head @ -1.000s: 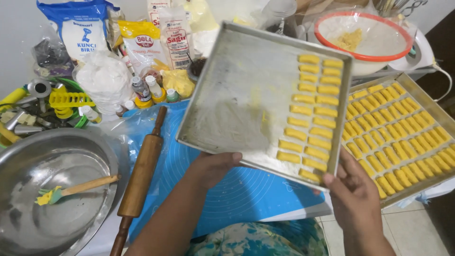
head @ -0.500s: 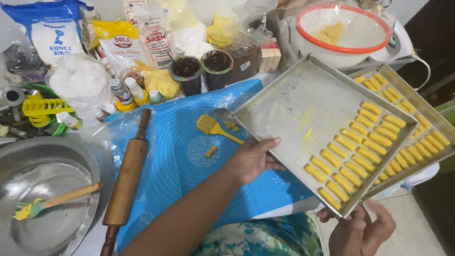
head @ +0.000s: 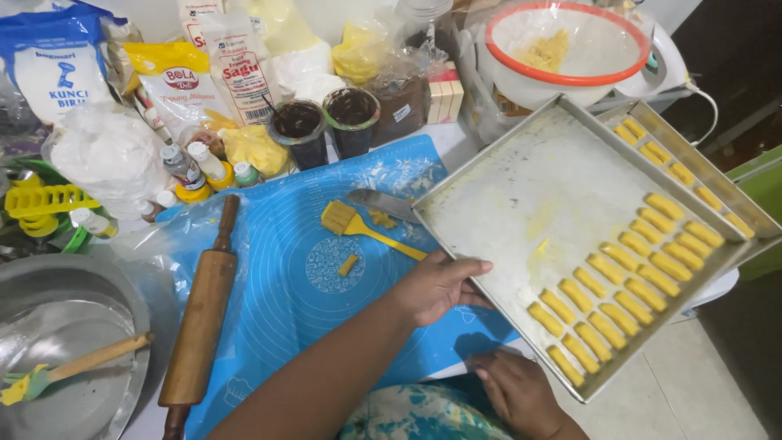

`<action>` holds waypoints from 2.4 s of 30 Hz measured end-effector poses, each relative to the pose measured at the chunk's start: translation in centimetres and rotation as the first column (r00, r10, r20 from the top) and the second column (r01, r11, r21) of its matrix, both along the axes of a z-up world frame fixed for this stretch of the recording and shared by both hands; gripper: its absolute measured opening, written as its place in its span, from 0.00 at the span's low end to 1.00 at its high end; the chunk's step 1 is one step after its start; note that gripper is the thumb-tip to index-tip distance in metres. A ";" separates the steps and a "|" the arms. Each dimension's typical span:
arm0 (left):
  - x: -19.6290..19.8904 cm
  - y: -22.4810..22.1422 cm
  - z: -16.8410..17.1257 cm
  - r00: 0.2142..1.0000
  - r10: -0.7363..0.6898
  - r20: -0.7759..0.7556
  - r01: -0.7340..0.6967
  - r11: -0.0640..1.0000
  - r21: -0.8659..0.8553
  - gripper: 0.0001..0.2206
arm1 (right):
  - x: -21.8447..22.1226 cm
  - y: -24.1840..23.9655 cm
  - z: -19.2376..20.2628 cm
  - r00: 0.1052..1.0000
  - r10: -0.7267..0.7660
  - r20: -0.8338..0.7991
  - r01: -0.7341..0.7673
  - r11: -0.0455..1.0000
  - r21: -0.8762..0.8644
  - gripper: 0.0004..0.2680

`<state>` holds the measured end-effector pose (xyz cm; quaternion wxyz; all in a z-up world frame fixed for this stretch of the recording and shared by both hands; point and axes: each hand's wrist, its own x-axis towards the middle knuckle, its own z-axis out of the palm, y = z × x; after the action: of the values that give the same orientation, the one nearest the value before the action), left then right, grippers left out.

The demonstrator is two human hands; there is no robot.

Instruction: Arranging small pieces of cookie dough on a baking tray and silicone mat using a knife

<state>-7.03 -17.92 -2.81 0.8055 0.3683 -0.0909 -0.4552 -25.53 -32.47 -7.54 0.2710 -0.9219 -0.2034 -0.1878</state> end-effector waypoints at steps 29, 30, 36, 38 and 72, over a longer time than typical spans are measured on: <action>3.7 -3.7 1.7 0.999 -0.041 -0.015 0.043 0.986 0.160 0.17 | 2.9 2.2 1.4 0.996 0.081 0.035 -0.082 0.996 0.020 0.08; 3.9 -3.8 1.6 0.999 -0.053 0.001 0.052 0.986 0.161 0.16 | 2.9 2.2 1.3 0.996 0.086 0.021 -0.086 0.996 0.030 0.08; 4.9 -3.6 4.4 0.999 -0.029 -0.016 0.033 0.961 0.274 0.25 | 3.1 2.4 1.7 0.996 0.088 -0.024 -0.087 0.996 0.036 0.09; 5.0 -3.7 4.8 1.000 -0.026 -0.012 0.028 0.956 0.292 0.26 | 3.1 2.4 1.4 0.997 0.080 -0.005 -0.080 0.997 0.015 0.08; 6.5 10.4 7.6 0.883 0.418 0.215 -0.461 0.858 0.227 0.22 | 11.5 7.3 5.4 0.999 -0.007 -0.036 0.012 0.988 0.152 0.06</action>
<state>-0.50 -7.55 4.77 0.8202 0.5210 -0.0044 -0.2363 -14.05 -25.19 -2.16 0.3434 -0.9026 -0.1794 -0.1879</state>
